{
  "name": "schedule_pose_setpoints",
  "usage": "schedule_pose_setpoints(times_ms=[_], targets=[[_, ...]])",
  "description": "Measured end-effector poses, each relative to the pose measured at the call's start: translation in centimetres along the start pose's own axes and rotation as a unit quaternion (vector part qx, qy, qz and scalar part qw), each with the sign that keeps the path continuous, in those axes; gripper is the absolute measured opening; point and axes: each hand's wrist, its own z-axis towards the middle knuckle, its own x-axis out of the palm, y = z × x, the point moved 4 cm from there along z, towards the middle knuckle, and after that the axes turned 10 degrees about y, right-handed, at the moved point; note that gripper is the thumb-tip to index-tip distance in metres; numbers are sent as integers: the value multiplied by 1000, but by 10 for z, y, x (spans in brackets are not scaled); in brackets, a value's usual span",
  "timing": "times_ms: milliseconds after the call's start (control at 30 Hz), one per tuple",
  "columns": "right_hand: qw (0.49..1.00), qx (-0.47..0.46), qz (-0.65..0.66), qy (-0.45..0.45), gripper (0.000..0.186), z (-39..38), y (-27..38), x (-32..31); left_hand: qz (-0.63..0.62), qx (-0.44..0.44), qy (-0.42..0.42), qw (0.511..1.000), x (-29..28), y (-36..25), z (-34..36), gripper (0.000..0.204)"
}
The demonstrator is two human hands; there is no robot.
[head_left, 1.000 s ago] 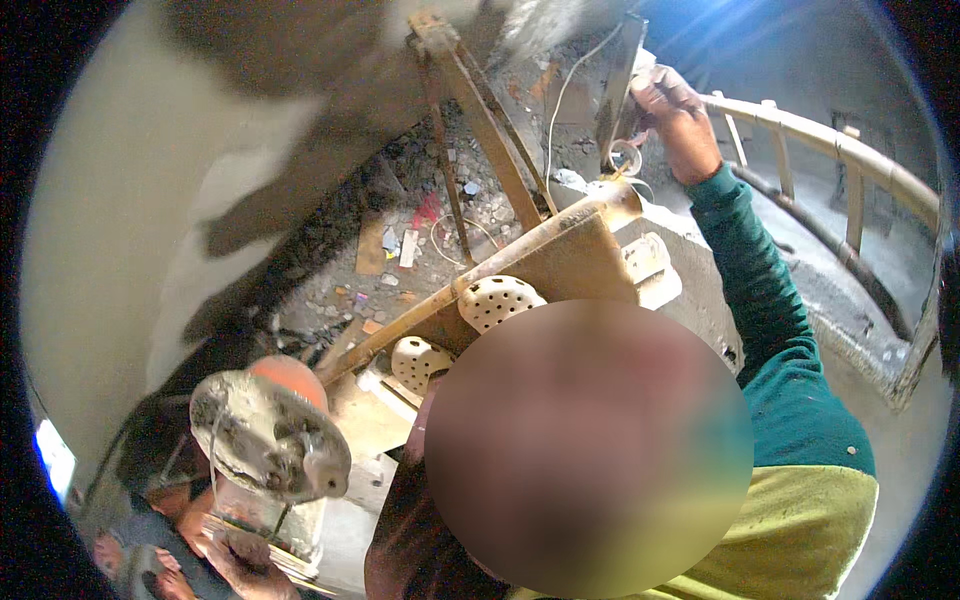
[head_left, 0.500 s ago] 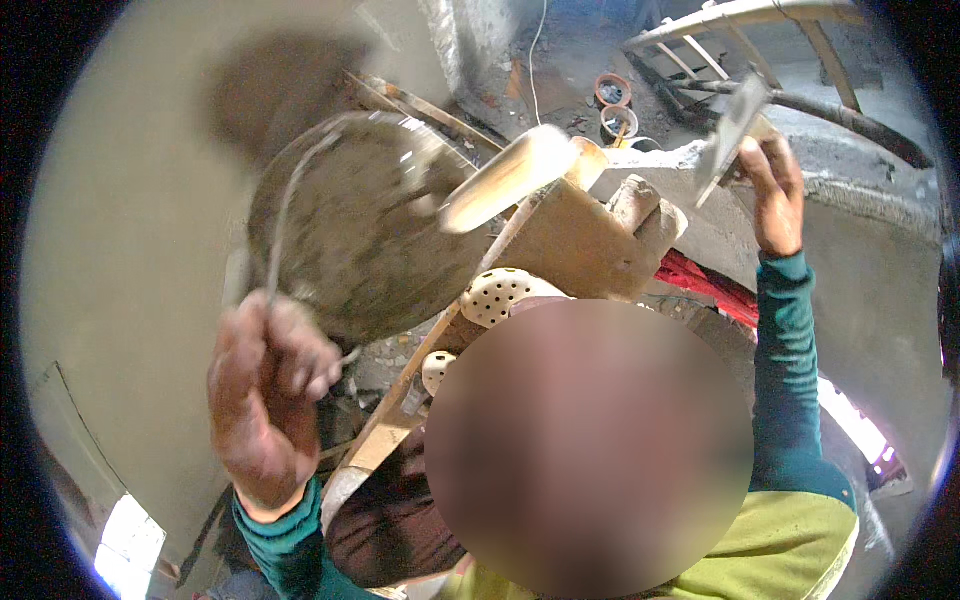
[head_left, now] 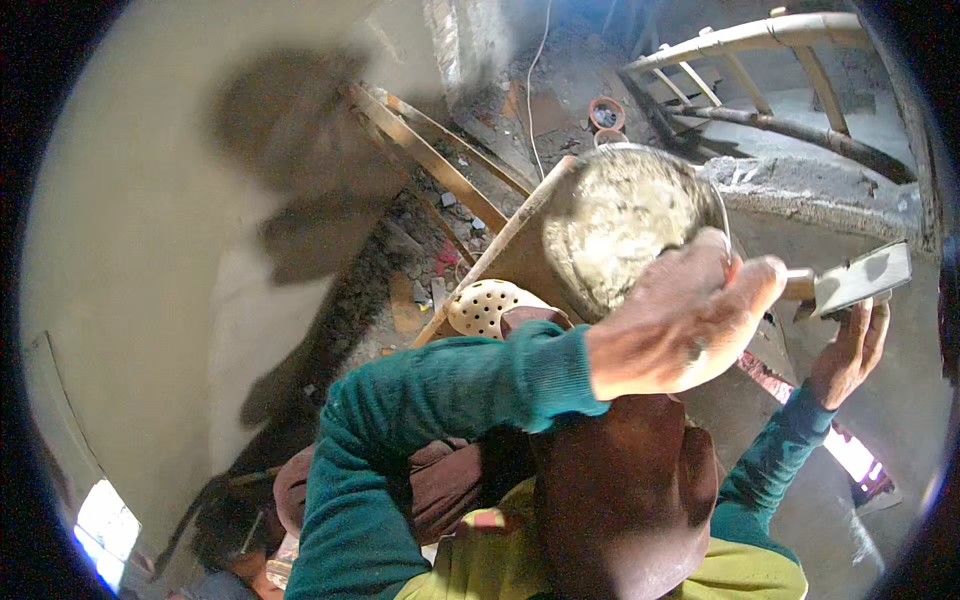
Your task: The person smooths a freshly plastered wall using a trowel, working around a vent opening. He periodically scoops additional plaster from a bucket and applies it to the wall surface to even out the finish.
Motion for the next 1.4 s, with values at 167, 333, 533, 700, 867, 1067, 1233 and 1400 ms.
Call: schedule_pose_setpoints(times_ms=[167, 333, 533, 700, 867, 1067, 1233, 1400], targets=[[986, -56, -129, -86, 37, 24, 18, -13, 20, 59, -8, 998, 27, 26, 16, 54], [978, -178, -106, 11, 36, 61, 66, 27, 145, 137, 36, 979, 25, 37, 9, 24], [955, -277, 2, 109, 47, 101, 133, 105, 639, 114, -107, 753, -42, 134, 20, 26], [900, -343, -16, 268, 52, 92, 189, 221, 598, -180, -176, 761, -160, 113, -152, 29], [679, -630, -149, 346, 70, 89, 168, 344, 355, -328, -420, 768, -177, 38, -383, 48], [645, -500, 28, 577, 54, 5, 272, 442, 109, -334, -559, 751, -58, -4, -513, 34], [494, -499, 118, 702, 40, -61, 321, 529, 38, -231, -612, 755, 23, -38, -555, 31], [477, -428, 175, 748, 43, -129, 337, 543, 55, -349, -692, 630, 83, -85, -554, 33]])
